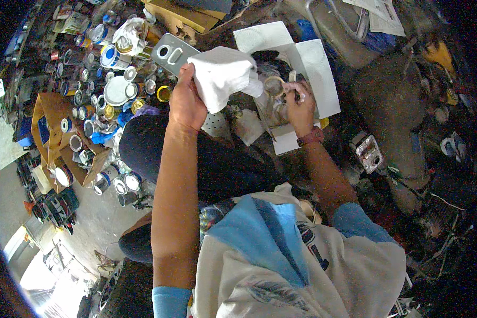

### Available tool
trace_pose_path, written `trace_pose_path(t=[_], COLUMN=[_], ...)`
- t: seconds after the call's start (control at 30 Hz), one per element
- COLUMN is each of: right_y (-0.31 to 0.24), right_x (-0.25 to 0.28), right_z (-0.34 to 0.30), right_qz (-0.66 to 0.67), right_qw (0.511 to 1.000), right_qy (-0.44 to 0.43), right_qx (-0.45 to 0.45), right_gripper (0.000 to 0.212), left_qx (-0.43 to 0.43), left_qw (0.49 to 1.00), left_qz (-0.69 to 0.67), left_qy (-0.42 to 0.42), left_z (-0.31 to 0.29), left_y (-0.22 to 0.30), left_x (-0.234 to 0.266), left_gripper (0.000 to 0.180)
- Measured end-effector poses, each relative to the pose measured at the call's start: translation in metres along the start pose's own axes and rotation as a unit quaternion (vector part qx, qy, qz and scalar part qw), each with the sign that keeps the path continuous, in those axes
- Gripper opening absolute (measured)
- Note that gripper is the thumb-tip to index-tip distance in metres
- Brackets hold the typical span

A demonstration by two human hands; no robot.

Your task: The person cleans a paint sprayer cup and its components using a white cloth. They wipe the inside and outside of the metal cup, handle the lid, and clean the nozzle area. The person repeatedly wipes the parts and places them back into a box.

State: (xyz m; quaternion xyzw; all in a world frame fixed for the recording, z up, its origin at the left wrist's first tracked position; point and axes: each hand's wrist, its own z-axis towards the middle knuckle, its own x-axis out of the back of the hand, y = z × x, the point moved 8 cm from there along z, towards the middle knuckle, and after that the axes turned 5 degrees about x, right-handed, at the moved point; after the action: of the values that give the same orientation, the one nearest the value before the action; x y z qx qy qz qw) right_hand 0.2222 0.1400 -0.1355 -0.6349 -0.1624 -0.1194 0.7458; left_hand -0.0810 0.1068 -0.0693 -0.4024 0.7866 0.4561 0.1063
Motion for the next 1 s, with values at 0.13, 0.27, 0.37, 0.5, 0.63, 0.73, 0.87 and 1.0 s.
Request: trace_pose_path(t=[0.13,0.27,0.37,0.5,0.63,0.73,0.87,1.0], right_y=[-0.115,-0.167,-0.211,-0.257,-0.293,-0.309,-0.269,-0.257], right_x=[-0.004,-0.019,-0.003,0.025,0.062,0.080,0.086,0.055], right_z=[0.029,0.055,0.073,0.105,0.129,0.141,0.160,0.178], right_qz=[-0.018,0.016,0.062,0.096,0.151,0.099,0.161,-0.114], right_qw=[0.991,0.996,0.987,0.985,0.984,0.985,0.985,0.965], right_qy=[-0.023,-0.052,-0.070,-0.082,-0.010,0.034,0.053,-0.097], right_qx=[0.131,0.070,0.133,0.121,0.097,0.140,0.027,0.214], right_gripper=[0.017,0.030,0.026,0.024,0.002,0.014,0.016,0.040], left_qx=[-0.005,-0.015,-0.184,-0.077,-0.160,-0.215,-0.247,-0.175], left_qw=[1.000,0.996,0.910,0.774,0.771,0.828,0.862,0.834], left_qz=[0.004,0.045,0.353,0.616,0.608,0.504,0.407,0.472], left_qy=[-0.012,-0.077,-0.116,-0.123,-0.101,-0.117,-0.175,-0.226], left_z=[-0.001,-0.014,-0.043,-0.052,-0.071,-0.098,-0.145,-0.167], left_y=[0.000,0.004,0.016,-0.007,0.026,0.063,0.093,0.119], left_x=[-0.010,-0.035,-0.062,-0.068,-0.077,-0.085,-0.108,-0.119], left_gripper=[0.049,0.056,0.091,0.074,0.050,0.038,0.037,0.028])
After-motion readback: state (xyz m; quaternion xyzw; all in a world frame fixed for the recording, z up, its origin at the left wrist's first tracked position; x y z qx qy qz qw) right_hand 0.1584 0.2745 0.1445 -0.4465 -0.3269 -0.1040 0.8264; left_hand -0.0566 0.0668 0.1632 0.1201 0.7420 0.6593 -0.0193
